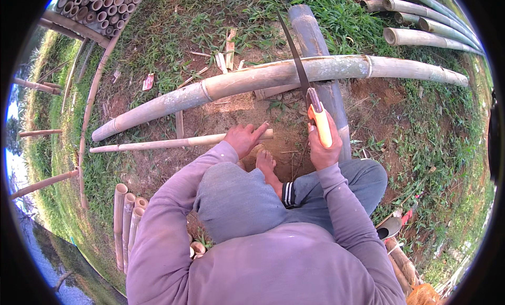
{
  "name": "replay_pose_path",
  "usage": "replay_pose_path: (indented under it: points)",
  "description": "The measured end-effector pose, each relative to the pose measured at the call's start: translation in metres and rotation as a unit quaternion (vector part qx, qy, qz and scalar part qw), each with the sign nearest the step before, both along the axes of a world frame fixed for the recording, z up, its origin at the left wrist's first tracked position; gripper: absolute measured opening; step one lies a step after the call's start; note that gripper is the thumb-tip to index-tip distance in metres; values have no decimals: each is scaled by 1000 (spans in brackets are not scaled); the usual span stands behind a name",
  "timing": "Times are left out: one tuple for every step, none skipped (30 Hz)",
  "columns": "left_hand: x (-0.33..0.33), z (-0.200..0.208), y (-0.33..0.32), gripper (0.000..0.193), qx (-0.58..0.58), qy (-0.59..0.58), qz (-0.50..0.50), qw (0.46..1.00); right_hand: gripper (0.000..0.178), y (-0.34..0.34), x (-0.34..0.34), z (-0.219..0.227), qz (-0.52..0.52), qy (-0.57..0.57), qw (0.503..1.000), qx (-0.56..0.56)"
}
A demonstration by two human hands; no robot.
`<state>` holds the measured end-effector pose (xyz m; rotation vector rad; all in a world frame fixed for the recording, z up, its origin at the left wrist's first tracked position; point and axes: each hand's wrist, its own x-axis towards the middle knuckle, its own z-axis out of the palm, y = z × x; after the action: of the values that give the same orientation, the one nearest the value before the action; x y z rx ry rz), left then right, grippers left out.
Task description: The person sits on the ground and uses a hand saw to cut long bamboo poles into shorter sections. After each cut, the person places the cut piece aside and repositions the remaining pole to continue cutting.
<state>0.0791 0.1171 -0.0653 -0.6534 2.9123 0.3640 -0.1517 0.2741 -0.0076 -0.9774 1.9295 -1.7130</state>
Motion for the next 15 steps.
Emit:
replay_pose_path:
  points:
    - [6, -7, 2, 66, 20, -17, 1, 1000, 54, -1, 1, 1, 4, -1, 1000, 2]
    - [5, -7, 5, 65, 40, -38, 9, 998, 54, -1, -1, 4, 4, 3, 1000, 8]
    - [4, -6, 7, 65, 59, -60, 16, 996, 54, -2, 0, 10, 6, 14, 1000, 0]
    - [1, -6, 8, 64, 78, -82, 21, 993, 54, -2, 1, 12, 8, 37, 999, 5]
    - [-4, -5, 6, 64, 99, -90, 35, 990, 54, -2, 2, 13, 9, 61, 998, 9]
    - [-9, -5, 5, 64, 120, -100, 48, 987, 54, -3, 2, 14, 10, 85, 996, 12]
    - [-14, -5, 3, 65, 141, -109, 60, 982, 54, -3, 3, 13, 11, 59, 998, 14]
    - [-18, -2, 2, 66, 143, -88, 72, 983, 54, -2, 3, 13, 9, 63, 998, 14]
    - [-20, 3, 1, 68, 144, -68, 84, 984, 54, -2, 4, 14, 7, 66, 998, 14]
    - [-21, 5, -2, 69, 146, -47, 96, 984, 54, -2, 5, 14, 4, 70, 997, 15]
    - [-12, 2, -4, 73, 110, 34, 78, 990, 54, 5, 6, 11, 5, 84, 996, 22]
    - [-5, -1, -20, 77, 68, 119, 58, 989, 54, 6, 4, 13, 7, 89, 996, 22]
    - [0, 5, -37, 83, -46, 173, 63, 982, 54, 7, 2, 14, 4, 93, 995, 24]
    - [5, 13, -58, 89, -156, 229, 66, 959, 54, 9, 1, 16, -2, 99, 995, 27]
    - [16, 10, -82, 106, -174, 193, 138, 956, 55, 10, 2, 15, -6, 104, 994, 30]
